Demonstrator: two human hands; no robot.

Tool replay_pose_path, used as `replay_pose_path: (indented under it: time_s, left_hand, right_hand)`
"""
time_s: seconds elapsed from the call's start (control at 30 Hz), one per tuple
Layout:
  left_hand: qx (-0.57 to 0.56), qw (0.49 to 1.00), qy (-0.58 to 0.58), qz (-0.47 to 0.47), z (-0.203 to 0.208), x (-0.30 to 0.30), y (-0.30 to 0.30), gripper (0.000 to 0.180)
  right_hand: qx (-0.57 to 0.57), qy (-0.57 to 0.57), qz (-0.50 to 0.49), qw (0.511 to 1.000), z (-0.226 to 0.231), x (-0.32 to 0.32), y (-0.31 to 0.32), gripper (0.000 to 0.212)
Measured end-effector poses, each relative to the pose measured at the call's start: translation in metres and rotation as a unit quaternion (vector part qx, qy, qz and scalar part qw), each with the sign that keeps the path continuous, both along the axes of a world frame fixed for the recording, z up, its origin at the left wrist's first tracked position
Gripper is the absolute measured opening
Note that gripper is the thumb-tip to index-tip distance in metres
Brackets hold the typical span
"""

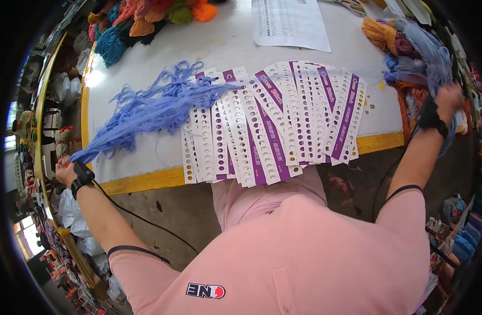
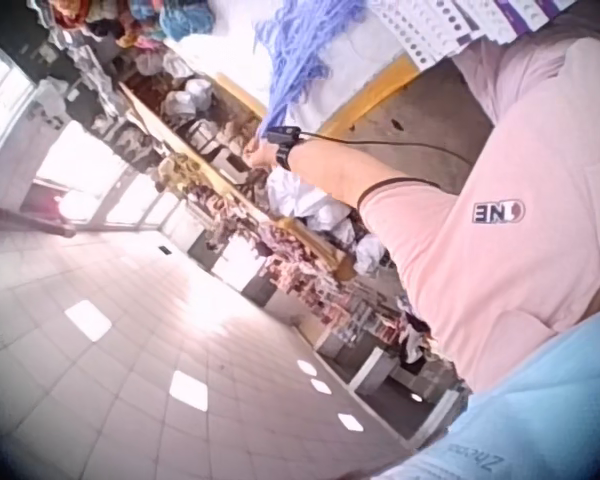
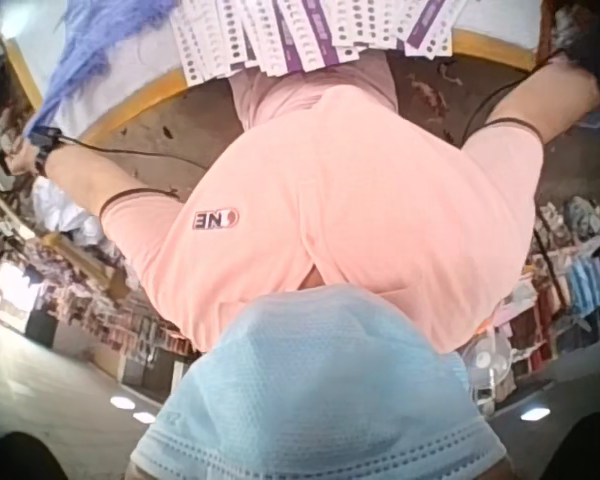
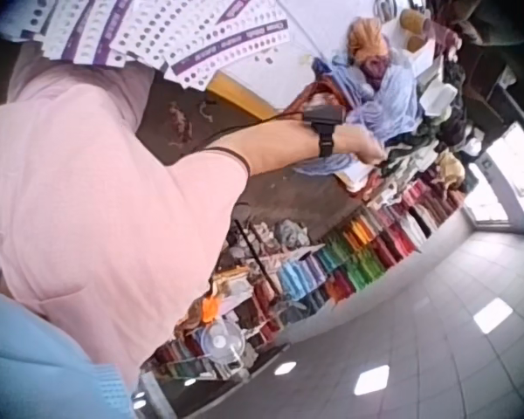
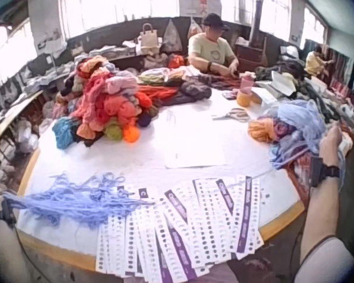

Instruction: The person threads blue yarn through holes in paper cards by hand, then gathers the yarn into a bundle and ties it into a knot. Finally, they smooth the cards down on the table.

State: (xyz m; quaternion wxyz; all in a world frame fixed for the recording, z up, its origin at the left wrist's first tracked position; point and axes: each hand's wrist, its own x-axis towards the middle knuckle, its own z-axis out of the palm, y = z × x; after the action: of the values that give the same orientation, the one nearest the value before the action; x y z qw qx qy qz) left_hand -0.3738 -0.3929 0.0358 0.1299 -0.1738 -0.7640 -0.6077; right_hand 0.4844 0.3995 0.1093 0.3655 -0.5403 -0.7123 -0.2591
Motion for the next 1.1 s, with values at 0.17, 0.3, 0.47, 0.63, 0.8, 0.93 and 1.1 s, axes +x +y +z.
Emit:
replay_pose_path:
  time_s: [0.17,0.3,0.47,0.63,0.8,0.93,1.1]
  left_hand:
    - [0.072,0.997,-0.013,-0.019,0.042,-0.049,-0.005,0.014]
    - [0.313,0.947,-0.061,-0.049,0.092,-0.049,-0.016,0.009]
    - [0.375,0.921,-0.070,-0.075,0.170,-0.003,-0.005,0.007]
    - [0.391,0.771,-0.354,-0.358,0.093,0.191,0.236,0.007]
    - [0.182,0.710,-0.570,-0.371,0.012,0.351,0.341,0.018]
    - [0.062,0.687,-0.660,-0.297,0.021,0.403,0.387,0.028]
    - [-0.008,0.716,-0.589,-0.375,0.001,0.403,0.402,0.024]
  right_hand:
    - [0.078,0.136,-0.262,0.952,0.020,0.073,0.037,0.027]
    - [0.187,0.079,-0.233,0.951,0.063,0.116,0.024,0.035]
    - [0.079,0.151,-0.258,0.951,0.055,0.046,0.018,0.032]
    - [-0.248,0.181,0.382,0.872,0.005,-0.143,-0.115,0.019]
    - [-0.602,0.113,0.548,0.569,-0.064,-0.280,-0.233,0.012]
    - [-0.529,0.157,0.560,0.617,-0.119,-0.302,-0.240,0.011]
    - [-0.528,0.170,0.557,0.618,-0.125,-0.304,-0.245,0.011]
